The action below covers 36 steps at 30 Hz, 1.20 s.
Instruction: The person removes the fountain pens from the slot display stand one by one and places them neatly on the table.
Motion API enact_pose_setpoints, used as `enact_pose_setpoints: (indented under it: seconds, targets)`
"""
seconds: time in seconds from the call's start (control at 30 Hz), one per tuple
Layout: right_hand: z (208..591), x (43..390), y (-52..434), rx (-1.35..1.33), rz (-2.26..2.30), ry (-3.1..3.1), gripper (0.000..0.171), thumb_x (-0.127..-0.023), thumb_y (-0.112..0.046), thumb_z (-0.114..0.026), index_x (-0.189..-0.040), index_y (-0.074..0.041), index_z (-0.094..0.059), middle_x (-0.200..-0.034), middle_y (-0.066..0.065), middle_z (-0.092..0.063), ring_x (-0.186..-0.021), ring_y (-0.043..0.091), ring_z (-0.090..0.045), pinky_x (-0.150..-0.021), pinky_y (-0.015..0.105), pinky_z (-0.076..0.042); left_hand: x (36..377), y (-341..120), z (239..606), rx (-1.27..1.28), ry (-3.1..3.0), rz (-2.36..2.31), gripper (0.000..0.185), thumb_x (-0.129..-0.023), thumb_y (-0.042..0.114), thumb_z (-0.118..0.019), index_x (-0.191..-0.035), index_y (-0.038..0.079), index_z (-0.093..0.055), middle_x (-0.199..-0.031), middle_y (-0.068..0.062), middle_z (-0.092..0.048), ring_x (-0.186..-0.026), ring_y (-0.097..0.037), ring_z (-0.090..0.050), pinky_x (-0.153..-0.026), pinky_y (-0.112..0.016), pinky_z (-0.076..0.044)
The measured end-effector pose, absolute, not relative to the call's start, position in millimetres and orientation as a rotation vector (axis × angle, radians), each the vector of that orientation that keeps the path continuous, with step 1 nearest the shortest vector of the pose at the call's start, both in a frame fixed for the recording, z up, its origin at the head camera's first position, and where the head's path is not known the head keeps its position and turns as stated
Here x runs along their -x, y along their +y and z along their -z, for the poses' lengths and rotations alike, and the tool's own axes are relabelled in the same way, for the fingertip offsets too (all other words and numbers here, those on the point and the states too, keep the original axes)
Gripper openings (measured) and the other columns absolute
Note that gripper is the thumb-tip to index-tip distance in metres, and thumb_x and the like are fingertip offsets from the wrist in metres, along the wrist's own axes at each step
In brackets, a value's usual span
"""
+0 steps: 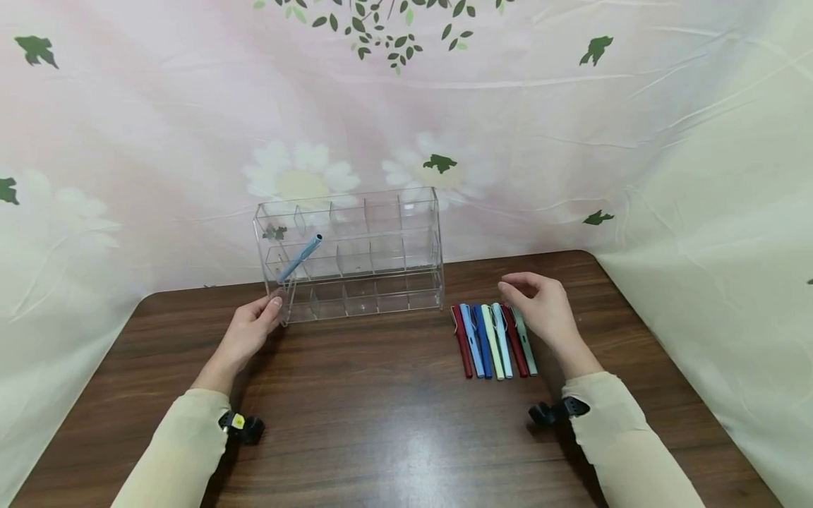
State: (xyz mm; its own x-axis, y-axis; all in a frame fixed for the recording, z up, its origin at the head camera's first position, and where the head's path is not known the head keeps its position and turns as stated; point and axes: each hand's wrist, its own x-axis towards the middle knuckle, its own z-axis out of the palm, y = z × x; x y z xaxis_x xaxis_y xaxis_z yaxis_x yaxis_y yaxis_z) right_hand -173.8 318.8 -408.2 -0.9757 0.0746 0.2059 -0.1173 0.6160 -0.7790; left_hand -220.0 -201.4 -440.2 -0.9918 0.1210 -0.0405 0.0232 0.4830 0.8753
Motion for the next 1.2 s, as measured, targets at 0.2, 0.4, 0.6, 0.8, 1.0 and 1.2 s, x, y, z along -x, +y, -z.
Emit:
enact_pose_setpoints:
  seconds: [0.2,0.4,0.6,0.8,1.0,1.2]
  targets:
    - [394,176,301,-0.083,-1.417,-2.553,0.034,-0.107,-0.026,-0.071,-0.13,-0.001,-0.075,-0.111,0.025,-0.079,-0.085,0.002,-0.075,-0.074,0.019,-0.063,221,-199,438,-0.11,2.625,-1.55,0.056,-0.119,0.03,-0.041,-0.16,-0.008,-0.044,-0.152,-0.034,-0.058,-0.139,-0.041,-0.058,-0.119,-0.058,-0.048]
    - [383,183,281,-0.175,-1.457,-2.501,0.03,-0.106,-0.021,-0.073,-0.126,0.0,-0.076,-0.109,0.025,-0.079,-0.086,0.001,-0.076,-0.074,0.017,-0.062,220,-197,437,-0.105,2.579,-1.587,0.055,-0.119,0.027,-0.042,-0.162,-0.008,-0.04,-0.157,-0.034,-0.052,-0.146,-0.043,-0.052,-0.123,-0.058,-0.044]
    - [375,189,261,-0.261,-1.462,-2.475,0.028,-0.105,-0.017,-0.074,-0.124,0.003,-0.077,-0.106,0.028,-0.079,-0.083,0.002,-0.076,-0.073,0.016,-0.062,218,-197,435,-0.104,2.541,-1.621,0.055,-0.119,0.025,-0.042,-0.163,-0.007,-0.038,-0.162,-0.034,-0.047,-0.151,-0.043,-0.047,-0.125,-0.058,-0.041]
    - [368,194,244,-0.292,-1.464,-2.497,0.029,-0.105,-0.022,-0.074,-0.125,-0.002,-0.078,-0.105,0.023,-0.081,-0.086,0.012,-0.078,-0.073,0.018,-0.061,218,-197,434,-0.108,2.54,-1.625,0.054,-0.119,0.023,-0.042,-0.163,-0.007,-0.039,-0.163,-0.033,-0.045,-0.153,-0.045,-0.044,-0.127,-0.059,-0.039]
    - [363,199,230,-0.331,-1.464,-2.485,0.027,-0.105,-0.021,-0.074,-0.123,-0.001,-0.079,-0.103,0.022,-0.082,-0.085,0.013,-0.078,-0.074,0.021,-0.062,218,-197,436,-0.112,2.56,-1.618,0.052,-0.119,0.022,-0.042,-0.161,-0.008,-0.041,-0.159,-0.034,-0.05,-0.148,-0.042,-0.049,-0.126,-0.058,-0.041]
    - [358,202,218,-0.363,-1.494,-2.465,0.025,-0.106,-0.015,-0.071,-0.124,0.001,-0.078,-0.107,0.024,-0.081,-0.086,0.012,-0.078,-0.075,0.018,-0.061,217,-197,433,-0.125,2.553,-1.624,0.052,-0.119,0.021,-0.042,-0.16,-0.01,-0.042,-0.159,-0.034,-0.05,-0.149,-0.042,-0.049,-0.125,-0.058,-0.041]
